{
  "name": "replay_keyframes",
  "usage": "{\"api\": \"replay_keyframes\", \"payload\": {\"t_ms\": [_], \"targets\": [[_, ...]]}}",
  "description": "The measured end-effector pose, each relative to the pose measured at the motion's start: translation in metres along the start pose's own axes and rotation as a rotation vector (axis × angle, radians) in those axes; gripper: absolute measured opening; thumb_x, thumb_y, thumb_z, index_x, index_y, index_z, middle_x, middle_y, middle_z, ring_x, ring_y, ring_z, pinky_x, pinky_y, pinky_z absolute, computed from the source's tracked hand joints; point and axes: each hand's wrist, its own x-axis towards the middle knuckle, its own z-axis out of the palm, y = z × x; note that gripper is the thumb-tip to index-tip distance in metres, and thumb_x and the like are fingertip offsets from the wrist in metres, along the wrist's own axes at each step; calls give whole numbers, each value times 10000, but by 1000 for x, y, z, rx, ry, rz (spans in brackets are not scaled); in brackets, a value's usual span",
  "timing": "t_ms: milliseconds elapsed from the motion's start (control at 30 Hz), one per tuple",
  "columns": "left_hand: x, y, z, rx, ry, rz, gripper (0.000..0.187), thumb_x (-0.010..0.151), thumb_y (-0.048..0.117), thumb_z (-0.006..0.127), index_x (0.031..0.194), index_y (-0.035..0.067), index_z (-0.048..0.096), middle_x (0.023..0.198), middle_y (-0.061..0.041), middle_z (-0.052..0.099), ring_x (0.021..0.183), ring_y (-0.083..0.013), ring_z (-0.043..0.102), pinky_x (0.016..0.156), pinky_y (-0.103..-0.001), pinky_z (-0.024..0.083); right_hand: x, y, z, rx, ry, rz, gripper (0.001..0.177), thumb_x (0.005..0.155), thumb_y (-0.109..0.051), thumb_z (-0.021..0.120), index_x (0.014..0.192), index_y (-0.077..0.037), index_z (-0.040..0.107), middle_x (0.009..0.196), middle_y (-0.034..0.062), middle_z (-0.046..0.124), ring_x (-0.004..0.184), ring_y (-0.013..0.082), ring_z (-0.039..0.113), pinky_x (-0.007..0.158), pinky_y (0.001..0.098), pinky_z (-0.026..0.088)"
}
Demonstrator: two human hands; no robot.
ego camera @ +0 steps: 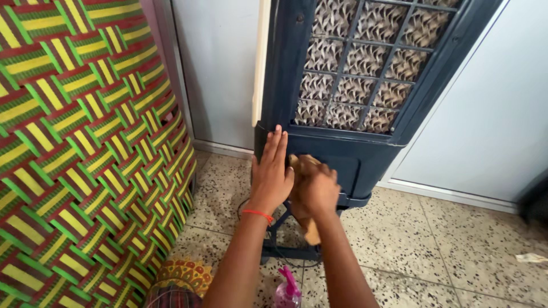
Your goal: The person cleans the exterior of a portable air cooler using a spray bottle and a cloth. They spray the surface and wipe it down, focusing on the front and side panels.
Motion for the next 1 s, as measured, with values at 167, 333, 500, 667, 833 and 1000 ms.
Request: {"api": "replay_keyframes", "payload": {"t_ms": [167,333,500,667,833,1000], "targets": [[0,4,-7,-5,-39,26,767,902,168,640,1585,162,292,1710,-21,163,1567,-233,173,1146,-701,234,20,46,-40,156,186,-273,440,883,-49,570,1269,-172,742,1057,70,786,1012,293,744,1111,412,497],[-4,26,-7,36,-152,49,661,925,286,664,1528,235,398,1622,3,448,1550,-200,344,1166,-659,283,19,71,-64,707,94,-123,584,776,139,512,1301,-48,689,1093,103,723,1006,199,704,858,241,531],[-7,50,4,-566,-500,-46,959,861,378,758,1598,111,204,1486,-164,513,1363,-288,542,1142,-392,434,14,61,-81,1220,-42,3,626,823,137,520,1427,-19,578,1206,108,639,968,198,635,768,271,517],[-2,49,34,-1179,-252,-42,752,815,110,715,1476,49,361,1310,-100,625,1214,-174,606,1006,-294,501,2,35,-97,1628,-301,-185,804,771,68,539,1560,-47,435,1384,166,564,1277,270,559,1053,350,512],[10,22,39,-1402,-98,-87,331,953,29,563,1266,-32,651,1195,-77,708,1070,-141,667,939,-275,534,-11,21,-124,880,-303,-190,891,749,-85,749,1546,-194,365,1496,98,419,1390,290,434,1109,441,442],[7,28,24,-1308,-267,-288,370,887,73,614,1252,47,670,1148,-91,711,1044,-186,681,920,-310,523,-11,23,-116,767,-225,-233,814,723,-99,769,1494,-168,515,1471,157,551,1325,337,568,1108,480,467]]}}
